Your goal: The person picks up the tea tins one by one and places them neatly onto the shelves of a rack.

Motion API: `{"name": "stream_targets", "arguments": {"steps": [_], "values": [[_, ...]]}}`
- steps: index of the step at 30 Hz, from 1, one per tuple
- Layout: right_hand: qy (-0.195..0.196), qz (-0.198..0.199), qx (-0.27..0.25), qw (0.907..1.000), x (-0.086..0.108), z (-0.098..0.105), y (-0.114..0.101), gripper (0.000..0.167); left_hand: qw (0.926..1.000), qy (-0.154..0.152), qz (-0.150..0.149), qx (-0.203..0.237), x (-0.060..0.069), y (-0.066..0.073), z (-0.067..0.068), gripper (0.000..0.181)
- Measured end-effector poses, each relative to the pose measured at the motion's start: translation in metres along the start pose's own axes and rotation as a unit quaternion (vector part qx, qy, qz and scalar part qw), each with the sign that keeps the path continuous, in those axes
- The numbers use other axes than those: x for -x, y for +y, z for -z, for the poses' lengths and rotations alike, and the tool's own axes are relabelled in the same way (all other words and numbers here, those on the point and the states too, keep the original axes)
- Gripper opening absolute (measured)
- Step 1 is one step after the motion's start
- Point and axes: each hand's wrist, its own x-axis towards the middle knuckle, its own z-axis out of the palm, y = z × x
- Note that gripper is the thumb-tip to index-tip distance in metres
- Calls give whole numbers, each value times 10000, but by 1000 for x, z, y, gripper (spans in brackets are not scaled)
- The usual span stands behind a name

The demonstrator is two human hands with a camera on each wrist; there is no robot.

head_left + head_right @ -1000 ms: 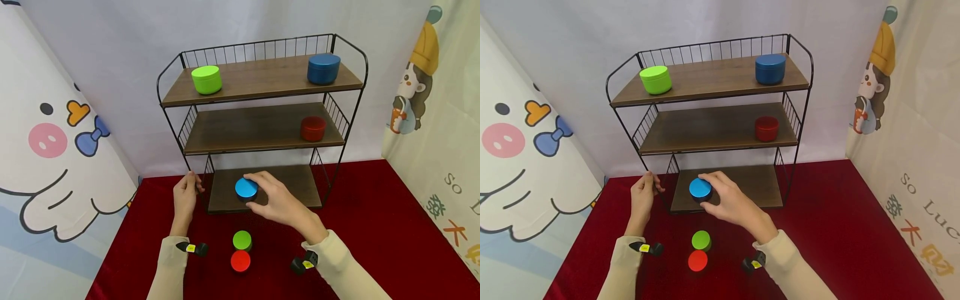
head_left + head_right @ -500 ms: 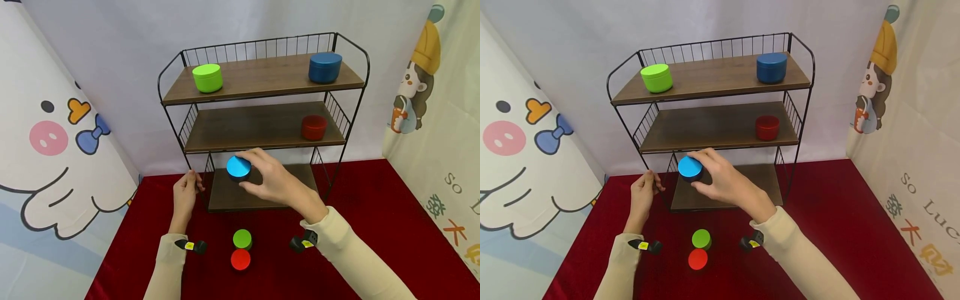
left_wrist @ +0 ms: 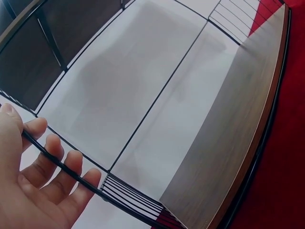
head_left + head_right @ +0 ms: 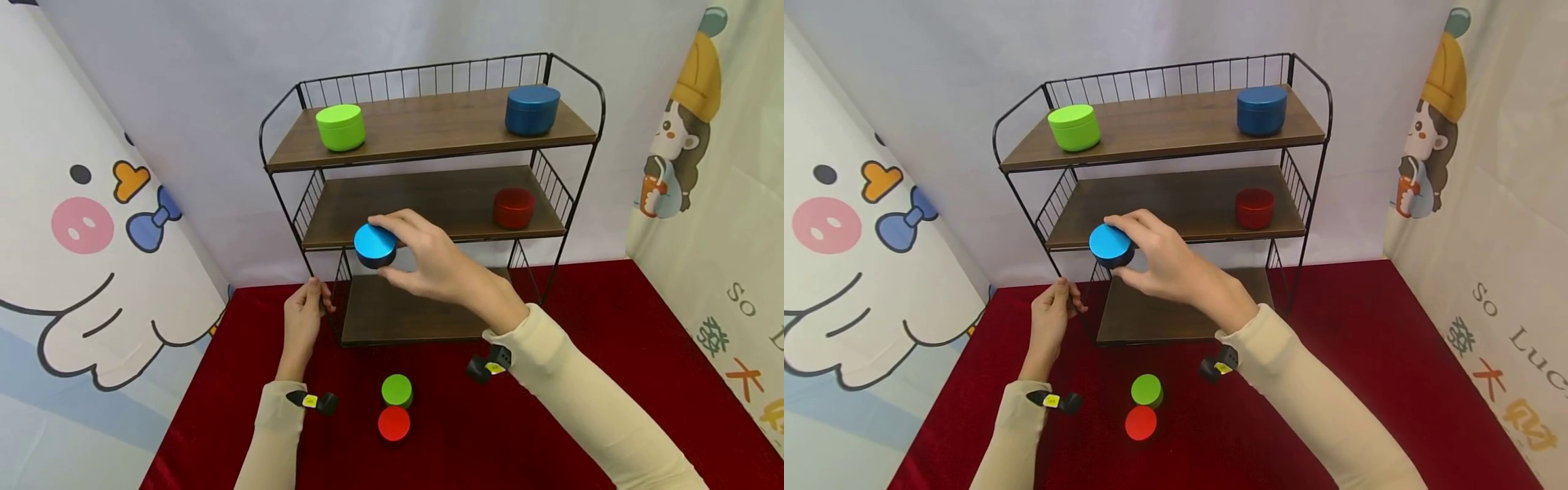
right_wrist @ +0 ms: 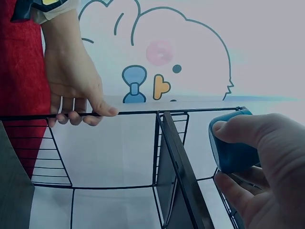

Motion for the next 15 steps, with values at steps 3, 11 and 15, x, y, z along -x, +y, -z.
{"name": "stream_targets", "arguments": {"steps": [3,11,15], "values": [[-34,-67,50,10000,-7,1,3,67,10000,-13,4,-20,-1,0,0,57],[-173,-192,287,9993,-23,2,12,66,10000,-21,0,-33,-2,-3,1,55],[-334,-404,351,9980,-30,4,15,66,10000,-26,-25,66,-1,-3,0,51]]}}
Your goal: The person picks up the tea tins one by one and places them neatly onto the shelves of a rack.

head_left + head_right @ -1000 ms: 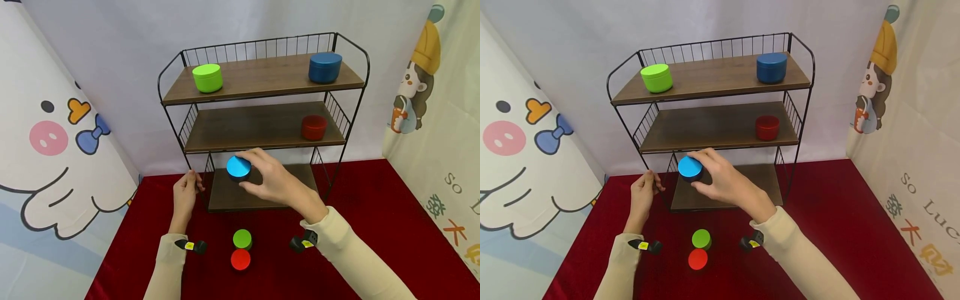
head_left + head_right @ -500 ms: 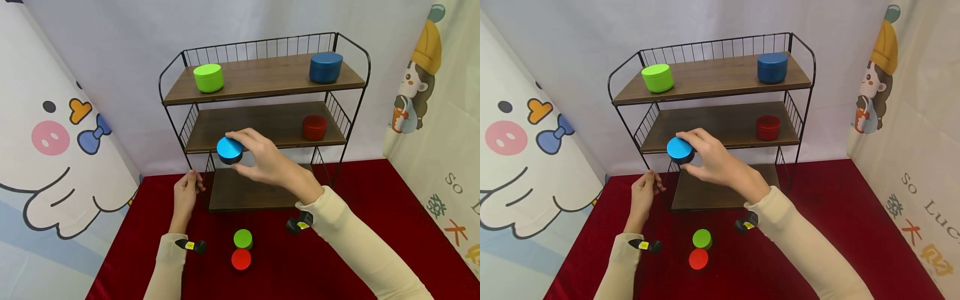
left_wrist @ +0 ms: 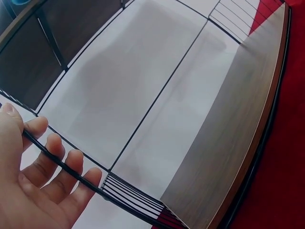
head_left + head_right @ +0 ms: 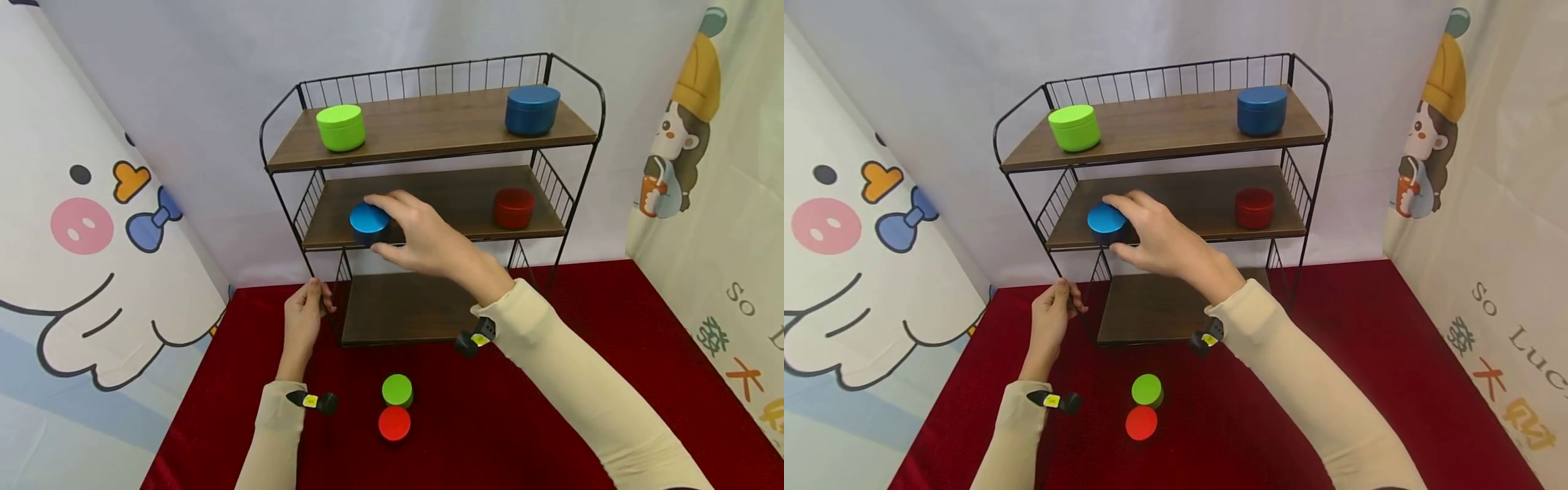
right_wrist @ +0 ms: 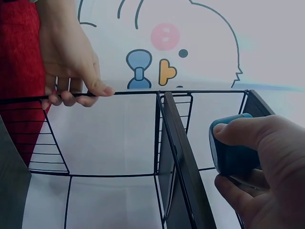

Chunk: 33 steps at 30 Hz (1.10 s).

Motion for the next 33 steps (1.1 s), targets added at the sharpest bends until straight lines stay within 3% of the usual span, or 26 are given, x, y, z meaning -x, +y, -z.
{"name": "stream_targets", "arguments": {"steps": [8,14,24,33], "values": [[-547,-641,218,9962,-14,5,-3,67,9999,-13,-11,99,0,1,0,46],[-883,-888,307,9916,-25,5,-6,67,10000,-11,40,2,0,1,1,53],[-1128,-1117,224,9871,-36,-2,1,69,9999,-57,40,-137,1,1,2,56],[-1252,-1473,35,9811,-41,-6,7,71,9999,-47,111,-104,0,2,3,49]]}}
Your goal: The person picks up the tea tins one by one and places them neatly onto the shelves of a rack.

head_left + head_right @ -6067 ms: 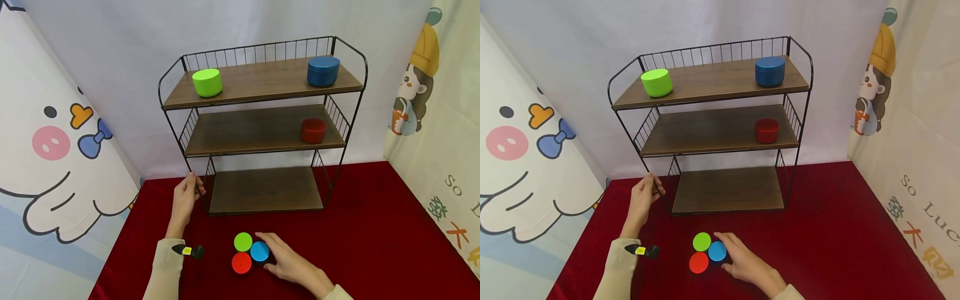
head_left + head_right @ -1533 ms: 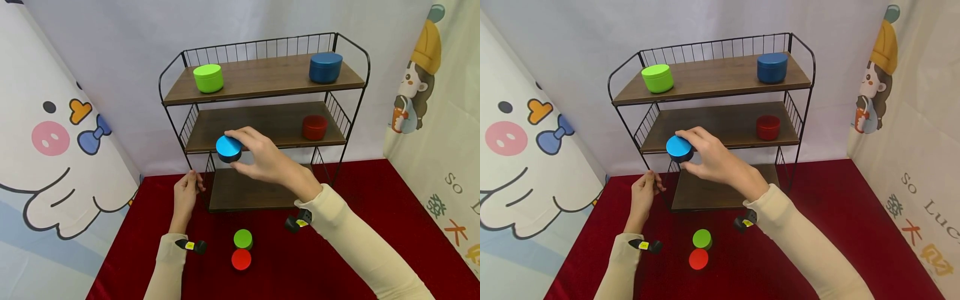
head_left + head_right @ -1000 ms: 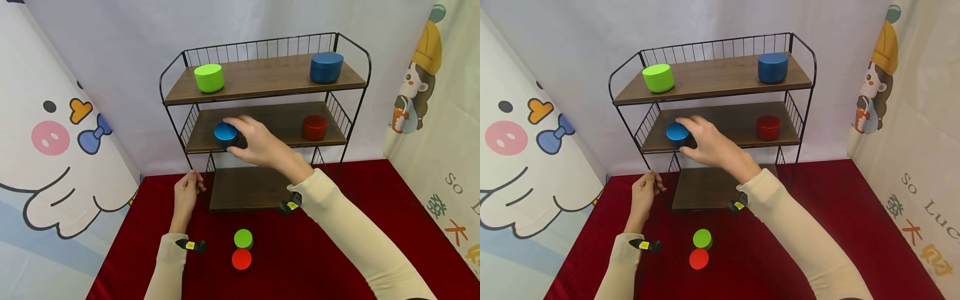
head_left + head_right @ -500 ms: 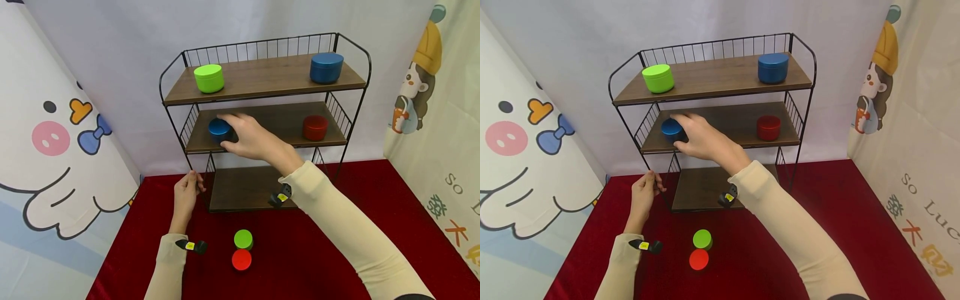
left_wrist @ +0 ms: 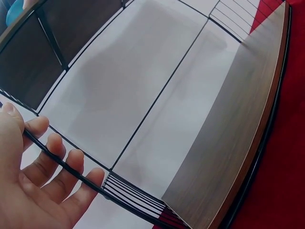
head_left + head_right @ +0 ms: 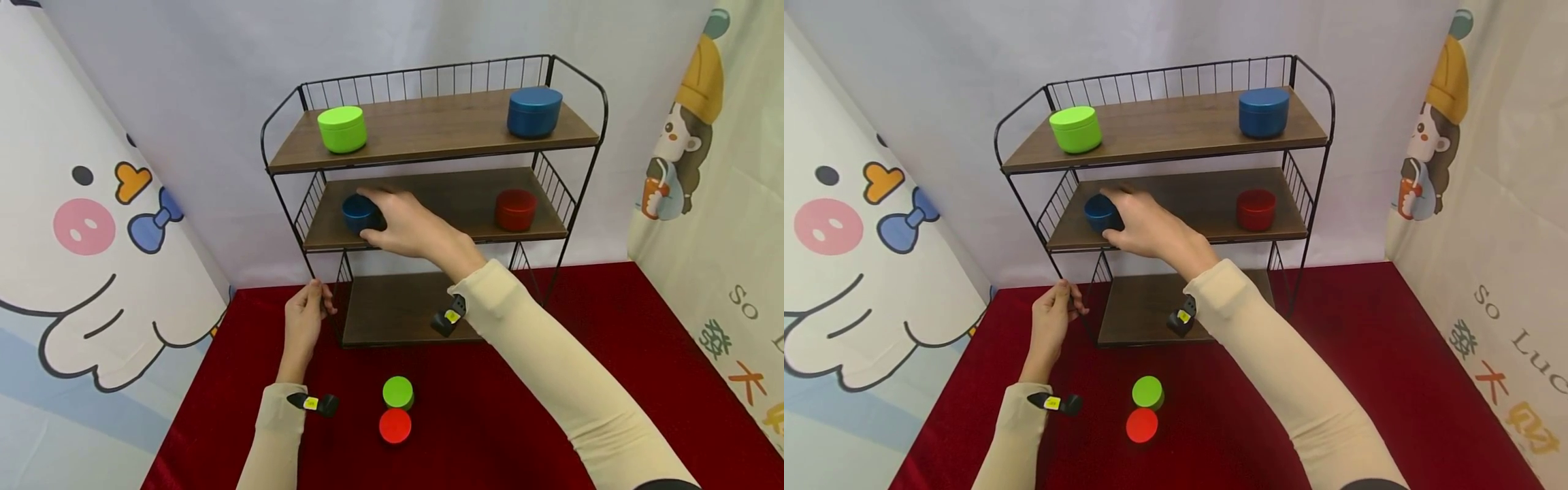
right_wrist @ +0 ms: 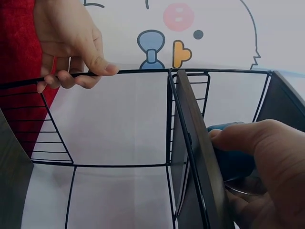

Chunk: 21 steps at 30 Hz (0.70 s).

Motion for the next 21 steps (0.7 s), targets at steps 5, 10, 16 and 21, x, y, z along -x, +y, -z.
{"name": "stream_targets", "arguments": {"steps": [5,10,16,21], "values": [[-30,-92,-4,10000,-3,-2,1,71,10000,9,-45,-15,1,0,-1,52],[-92,-84,-26,9999,-4,-2,2,71,9999,47,-82,-70,1,-1,-2,52],[-205,-100,-32,9997,-6,-2,1,70,9999,46,-122,8,1,-2,-3,52],[-264,-139,-17,9996,-7,-2,0,70,9999,24,-124,17,1,-1,-2,53]]}}
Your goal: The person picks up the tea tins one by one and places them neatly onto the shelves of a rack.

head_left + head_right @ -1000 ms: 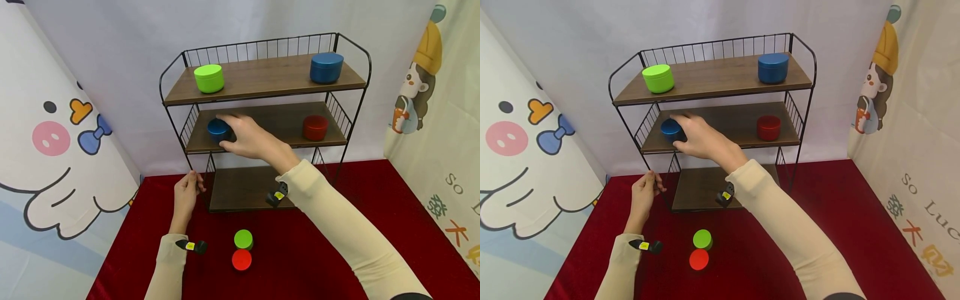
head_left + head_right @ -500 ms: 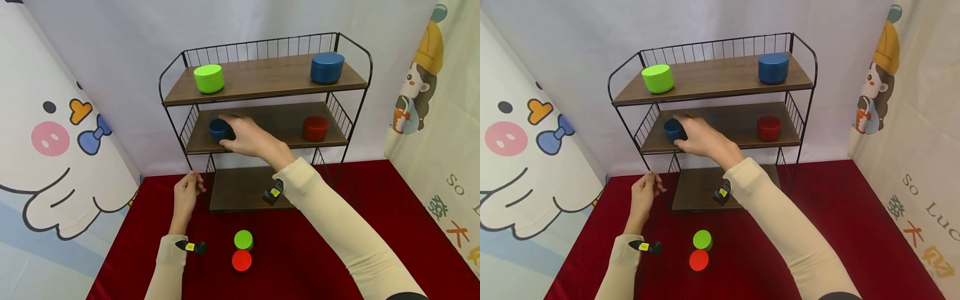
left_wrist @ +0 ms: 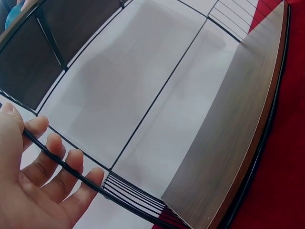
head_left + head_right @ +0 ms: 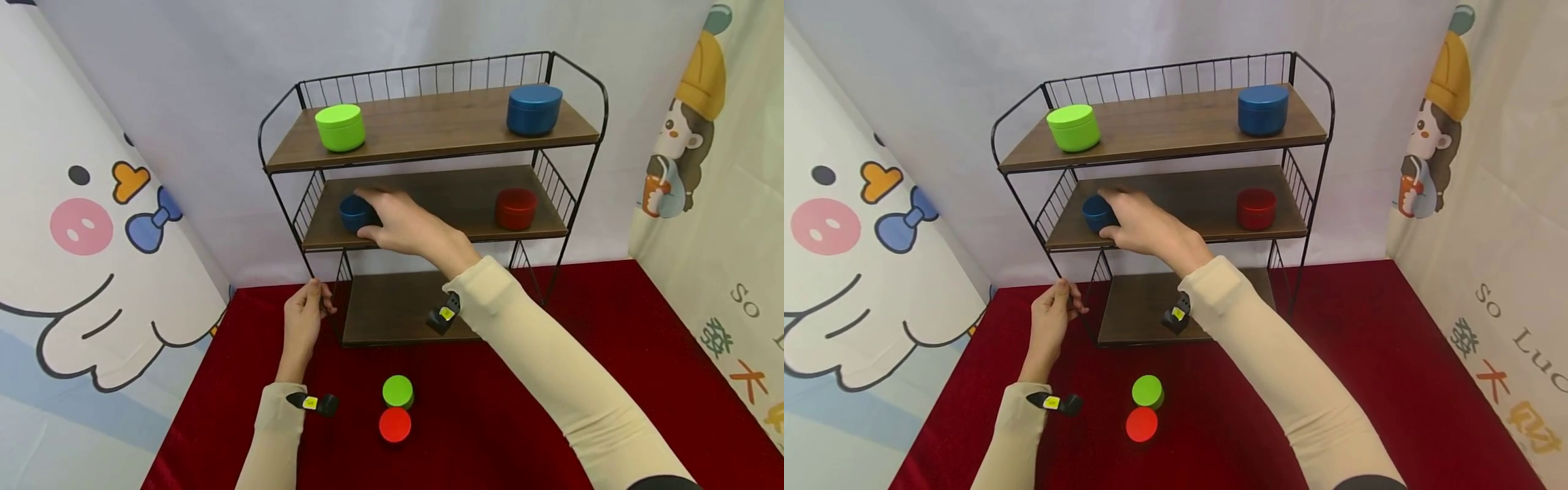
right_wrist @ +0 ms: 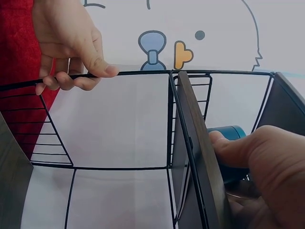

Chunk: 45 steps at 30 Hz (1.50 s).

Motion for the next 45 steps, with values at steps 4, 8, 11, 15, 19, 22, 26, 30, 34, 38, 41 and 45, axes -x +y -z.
{"name": "stream_targets", "arguments": {"steps": [4,8,11,15,19,22,26,30,34,38,41,45], "values": [[-23,-26,-10,10000,-1,0,-1,70,10000,-1,29,9,0,1,0,55],[-16,-94,-71,9999,-1,-1,0,71,10000,-32,33,-8,-1,1,0,56],[-9,-134,-112,9998,0,-1,0,71,10000,-35,31,-36,0,1,0,56],[12,-151,-173,9997,2,0,-1,73,10000,-6,51,-29,0,1,0,55],[111,-102,-200,9997,6,1,-2,73,10000,-4,36,-35,0,0,0,57],[182,-43,-136,9997,11,2,-2,74,10000,-9,17,-62,0,0,-1,57],[289,17,40,9996,18,1,-1,74,10000,1,19,-49,-1,0,-1,55],[484,104,157,9987,26,1,0,72,10000,7,31,-50,-1,0,0,50],[697,182,109,9973,36,1,1,71,10000,14,22,-67,0,1,0,51],[1012,387,60,9941,44,2,2,68,10000,16,-2,-66,0,0,0,53],[1283,614,42,9898,51,1,3,65,10000,21,6,-88,0,0,0,53],[1685,969,5,9809,61,0,5,63,9999,5,27,-97,0,0,0,55]]}}
